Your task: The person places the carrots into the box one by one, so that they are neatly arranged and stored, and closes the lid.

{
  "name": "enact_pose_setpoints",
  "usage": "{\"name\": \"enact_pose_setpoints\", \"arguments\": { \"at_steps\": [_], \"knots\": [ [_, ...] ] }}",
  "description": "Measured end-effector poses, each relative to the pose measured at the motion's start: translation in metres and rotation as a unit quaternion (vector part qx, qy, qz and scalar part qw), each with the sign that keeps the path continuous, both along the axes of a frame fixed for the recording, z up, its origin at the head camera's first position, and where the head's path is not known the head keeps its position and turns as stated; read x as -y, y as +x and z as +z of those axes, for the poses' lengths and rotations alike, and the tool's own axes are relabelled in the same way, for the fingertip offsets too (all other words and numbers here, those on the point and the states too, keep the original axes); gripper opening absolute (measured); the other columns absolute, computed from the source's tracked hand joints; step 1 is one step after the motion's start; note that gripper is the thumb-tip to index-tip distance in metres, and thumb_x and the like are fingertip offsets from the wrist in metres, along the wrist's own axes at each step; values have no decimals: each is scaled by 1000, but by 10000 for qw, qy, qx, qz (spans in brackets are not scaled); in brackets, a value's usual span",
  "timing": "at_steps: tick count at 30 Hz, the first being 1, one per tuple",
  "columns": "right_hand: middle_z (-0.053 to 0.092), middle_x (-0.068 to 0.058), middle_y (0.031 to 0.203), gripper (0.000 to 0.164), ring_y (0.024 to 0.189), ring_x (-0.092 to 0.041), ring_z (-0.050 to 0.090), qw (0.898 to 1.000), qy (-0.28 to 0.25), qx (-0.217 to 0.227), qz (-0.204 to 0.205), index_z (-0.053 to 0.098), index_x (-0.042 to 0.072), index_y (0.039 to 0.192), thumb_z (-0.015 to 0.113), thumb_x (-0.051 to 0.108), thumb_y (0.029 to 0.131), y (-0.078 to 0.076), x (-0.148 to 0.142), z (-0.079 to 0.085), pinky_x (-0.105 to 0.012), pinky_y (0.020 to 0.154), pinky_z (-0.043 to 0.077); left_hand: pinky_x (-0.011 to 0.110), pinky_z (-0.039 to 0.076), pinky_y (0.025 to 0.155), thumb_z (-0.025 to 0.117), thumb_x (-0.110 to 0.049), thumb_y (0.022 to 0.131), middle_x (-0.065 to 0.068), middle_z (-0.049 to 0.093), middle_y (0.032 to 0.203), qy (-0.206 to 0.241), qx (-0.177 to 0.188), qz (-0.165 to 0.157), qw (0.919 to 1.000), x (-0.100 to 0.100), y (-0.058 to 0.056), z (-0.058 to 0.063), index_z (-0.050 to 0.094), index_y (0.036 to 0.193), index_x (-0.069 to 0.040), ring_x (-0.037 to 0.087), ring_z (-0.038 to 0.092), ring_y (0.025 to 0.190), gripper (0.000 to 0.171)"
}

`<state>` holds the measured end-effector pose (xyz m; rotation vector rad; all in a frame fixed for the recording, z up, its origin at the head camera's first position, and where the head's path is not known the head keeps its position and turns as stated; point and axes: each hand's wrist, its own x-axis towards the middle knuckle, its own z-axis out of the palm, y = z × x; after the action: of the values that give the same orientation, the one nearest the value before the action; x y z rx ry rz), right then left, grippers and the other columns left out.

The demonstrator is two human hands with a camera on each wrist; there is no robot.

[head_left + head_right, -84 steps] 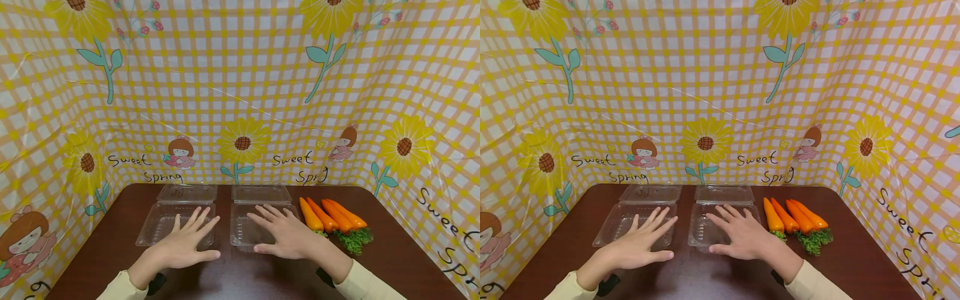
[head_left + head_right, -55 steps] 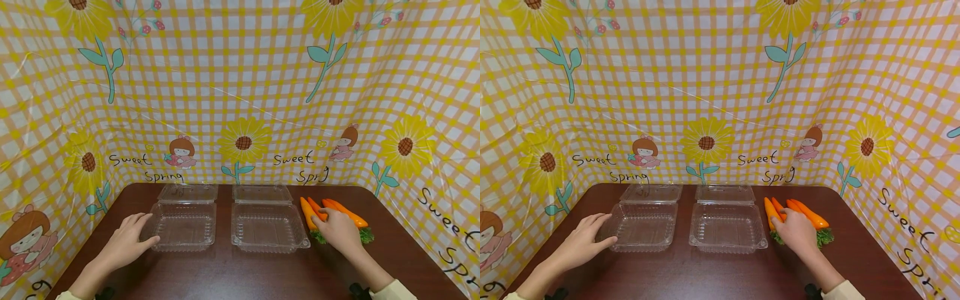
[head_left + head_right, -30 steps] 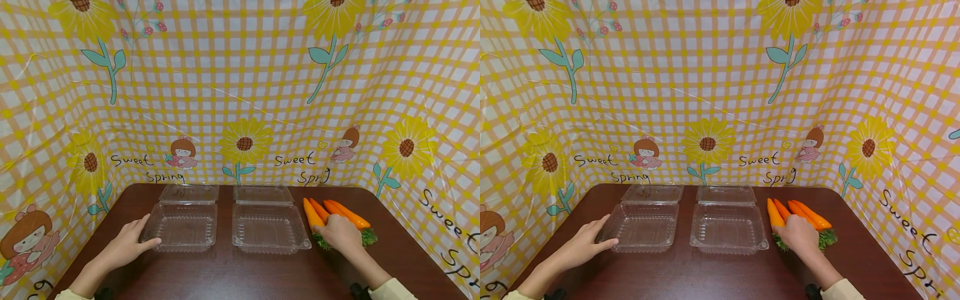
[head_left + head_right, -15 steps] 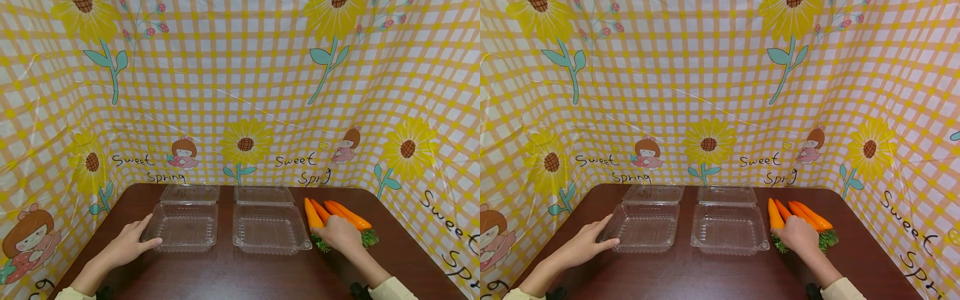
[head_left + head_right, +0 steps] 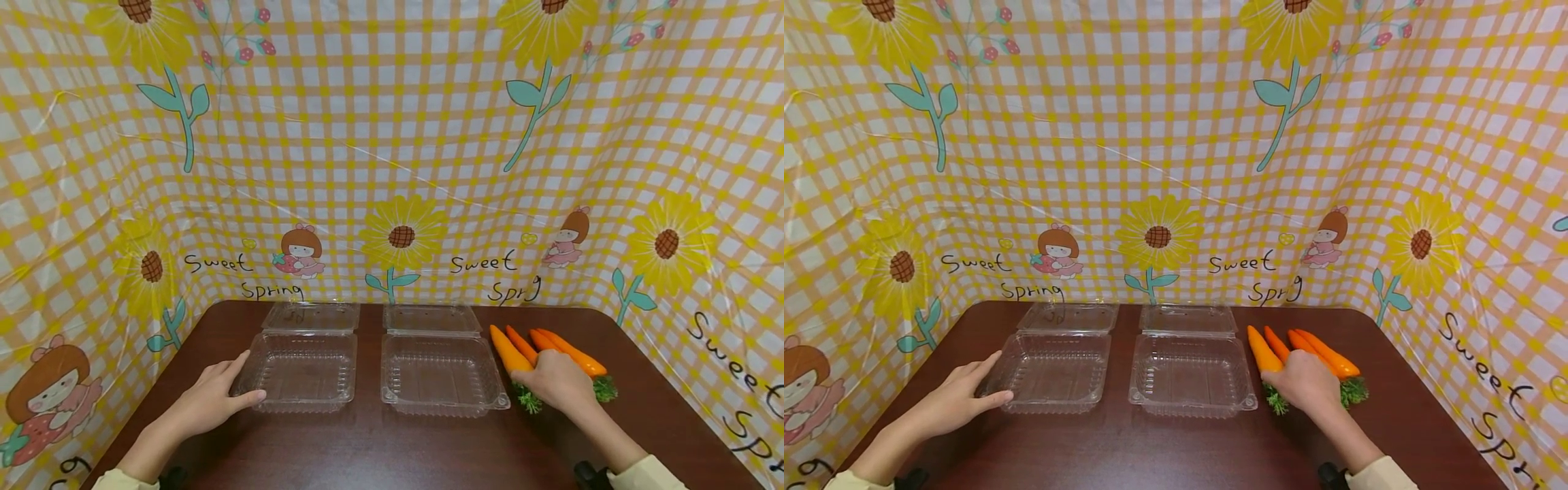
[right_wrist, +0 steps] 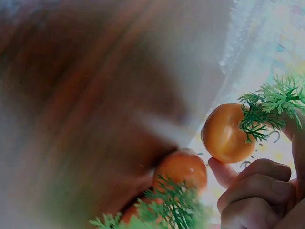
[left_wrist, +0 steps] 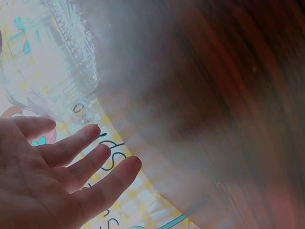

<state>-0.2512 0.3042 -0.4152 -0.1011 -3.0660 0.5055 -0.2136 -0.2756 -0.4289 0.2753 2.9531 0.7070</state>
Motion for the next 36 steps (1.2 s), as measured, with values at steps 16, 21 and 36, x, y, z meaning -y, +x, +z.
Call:
{"name": "enact_pose_setpoints", "arguments": {
  "at_steps": [16,21,36],
  "knots": [
    [58,-1,61,37,45,-14,44,9942,-991,-117,412,72,2,91,72,38,85,-4,18,50,-29,47,36,74,42,89,58,-68,91,31,40,150,-99,-44,-45,9999,1,-3,-4,23,162,-10,55,30,140,97],
    [66,-3,71,46,51,-15,47,9907,-1240,-1,554,72,-4,106,73,37,85,-11,38,64,-31,51,40,76,42,86,58,-67,92,30,39,151,-30,60,-8,10000,3,-1,-5,21,162,-11,55,30,140,97],
    [66,-3,61,32,42,-9,39,9747,-1884,151,1190,75,3,101,76,28,82,-52,110,81,-24,44,34,75,44,82,62,-63,91,31,38,152,-7,282,106,9995,2,-1,-4,22,162,-13,58,28,140,96]
  ]
}}
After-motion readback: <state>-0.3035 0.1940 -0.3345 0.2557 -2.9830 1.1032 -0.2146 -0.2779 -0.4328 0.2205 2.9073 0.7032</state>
